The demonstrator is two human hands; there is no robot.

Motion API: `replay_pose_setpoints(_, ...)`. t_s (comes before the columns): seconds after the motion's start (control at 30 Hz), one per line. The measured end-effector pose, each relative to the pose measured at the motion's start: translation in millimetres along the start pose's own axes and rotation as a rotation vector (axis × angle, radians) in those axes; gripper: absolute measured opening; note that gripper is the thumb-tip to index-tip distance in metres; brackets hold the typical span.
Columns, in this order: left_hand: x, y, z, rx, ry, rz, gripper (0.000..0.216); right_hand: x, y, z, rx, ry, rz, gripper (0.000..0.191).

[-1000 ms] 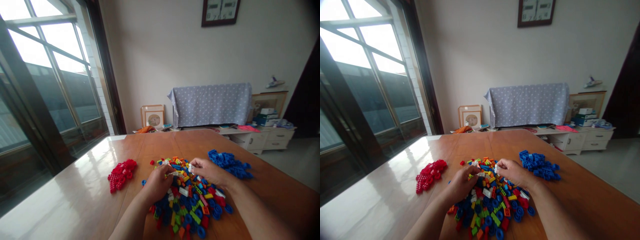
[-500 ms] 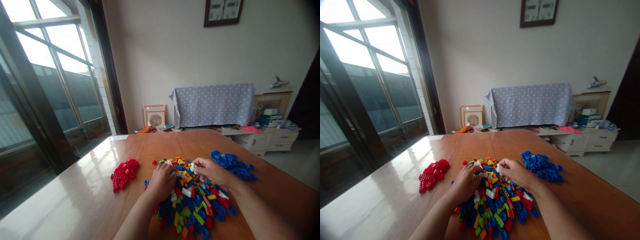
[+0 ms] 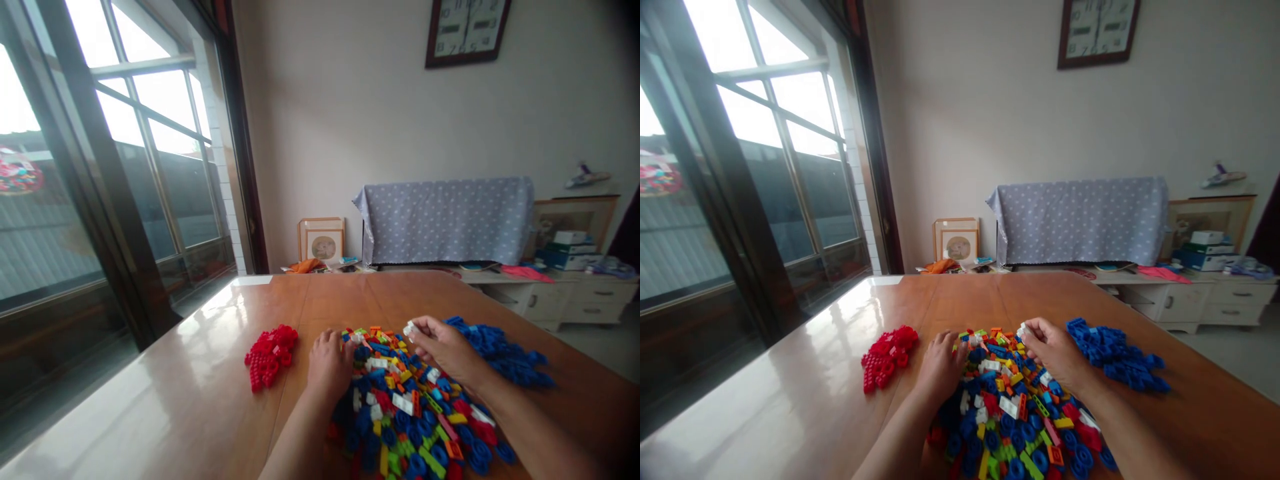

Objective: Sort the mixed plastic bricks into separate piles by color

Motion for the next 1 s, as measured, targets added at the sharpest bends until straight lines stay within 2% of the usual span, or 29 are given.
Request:
replay_pose_setpoints(0.1, 4.6, -18.2, 13.2, 0.029, -0.081, -0.075, 0.064, 4.3, -12.9, 9.0, -0.027, -0.040, -0.006, 0.045)
replay_pose_setpoints(0.17, 4.8, -21.7, 19.2, 0.029, -0.135, -0.080, 0.070, 7.4, -21.3, 19.0, -0.064, -0.086, 0.002, 0.043)
replay_pose_setpoints(0.3, 0.4, -9.6, 20.6, 0.001, -0.193, 0.026, 0.060, 21.8, -35.0, 48.5, -0.105, -0.195, -0.013, 0.038)
replay_pose_setpoints(0.47, 0.4, -1.7, 15.4, -0.051, -0.168, 0.093, 0.052, 64.7, -44.2, 92.0, -0.245, -0.248, -0.112, 0.023)
replay_pose_setpoints(0.63, 6.7, -17.4, 9.5, -0.048, -0.083, 0.012, 0.053, 111.7, -33.3, 145.2, -0.332, -0.289, -0.035, 0.014)
replay_pose_setpoints(0.73, 5.9, -28.9, 13.5, 0.001, -0.125, -0.068, 0.055, 131.6, -28.5, 177.5, -0.366, -0.318, 0.023, 0.012)
replay_pose_setpoints(0.83, 3.5, -30.5, 17.1, 0.014, -0.176, -0.081, 0.055, 144.2, -26.9, 208.3, -0.407, -0.365, 0.080, 0.013)
replay_pose_setpoints(1.0, 3.5, -32.6, 18.2, -0.016, -0.174, -0.101, 0.054, 153.5, -21.4, 256.0, -0.448, -0.475, 0.175, 0.025)
Point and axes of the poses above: each hand's wrist, its own x-axis towards the middle knuckle, its own z-axis out of the palm, y = z × x, the point moved 10 cm from there along x, towards the middle knuckle, and after that the axes turned 3 degrees about -z, right-handed, at the moved point
